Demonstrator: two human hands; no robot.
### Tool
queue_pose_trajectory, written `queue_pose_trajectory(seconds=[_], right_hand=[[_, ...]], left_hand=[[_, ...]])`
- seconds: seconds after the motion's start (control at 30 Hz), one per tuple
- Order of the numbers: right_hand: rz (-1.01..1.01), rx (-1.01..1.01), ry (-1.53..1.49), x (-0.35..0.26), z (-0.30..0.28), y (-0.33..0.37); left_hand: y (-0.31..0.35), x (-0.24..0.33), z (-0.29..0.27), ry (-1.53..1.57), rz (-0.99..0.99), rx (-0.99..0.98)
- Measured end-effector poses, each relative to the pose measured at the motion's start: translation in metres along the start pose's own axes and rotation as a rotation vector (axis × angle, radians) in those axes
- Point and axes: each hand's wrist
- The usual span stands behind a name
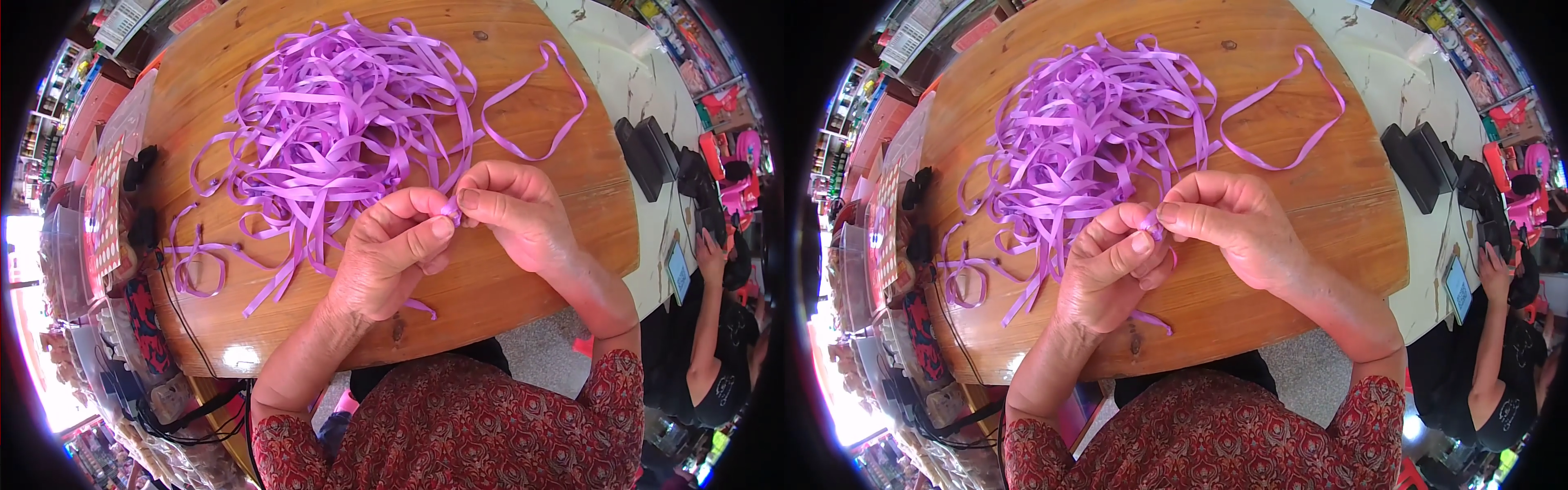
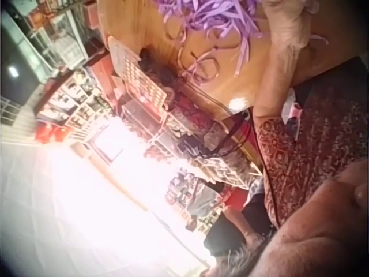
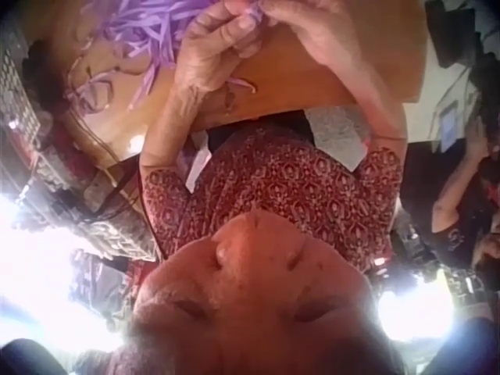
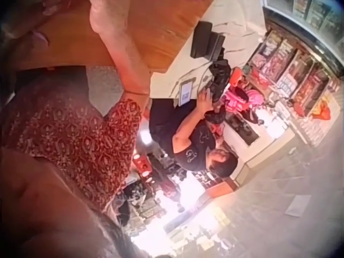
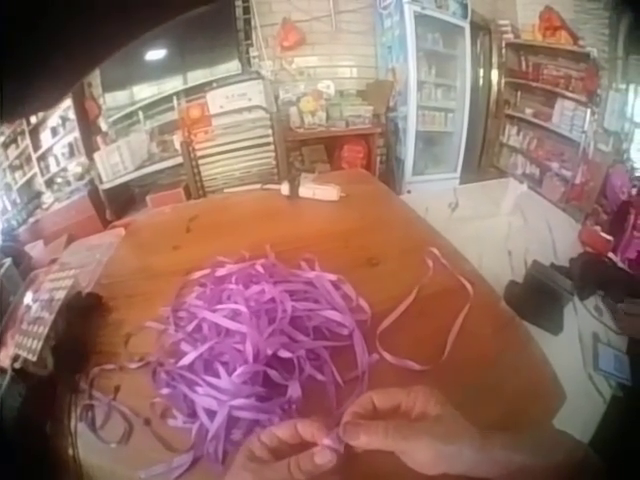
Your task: The person ties knots in purple ribbons by hand, handling them one at a time from a pile on a wooden table and setting each finished ribbon aside.
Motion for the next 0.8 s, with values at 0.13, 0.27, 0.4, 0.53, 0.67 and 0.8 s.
queue_pose_trajectory(seconds=[0.13, 0.27, 0.4, 0.53, 0.67, 0.8], right_hand=[[-0.023, 0.046, 0.069, -0.0039, 0.0032, 0.0025], [-0.156, 0.027, 0.344, -0.0033, -0.0006, -0.0006], [-0.514, 0.062, 0.721, 0.0012, -0.0055, -0.0037], [-0.607, 0.071, 0.811, 0.0021, -0.0009, -0.0065], [-0.671, 0.115, 0.860, 0.0001, 0.0014, -0.0061], [-0.655, 0.097, 0.854, -0.0013, 0.0038, -0.0048]], left_hand=[[0.0008, -0.0014, 0.0006, -0.093, 0.062, 0.041], [-0.0012, 0.0018, -0.0046, 0.073, 0.011, 0.033], [-0.0035, 0.0001, -0.0017, 0.107, 0.045, 0.056], [-0.0019, 0.0002, 0.0019, 0.093, 0.082, 0.143], [-0.0009, -0.0007, -0.0002, 0.078, 0.076, 0.139], [-0.0013, -0.0009, -0.0019, 0.100, 0.108, 0.149]])
Point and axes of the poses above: each hand's wrist, its own y-axis away from the middle knuckle, its own z-axis out of the palm, x = y × z, and after that the axes turned 12 degrees about y, right-handed
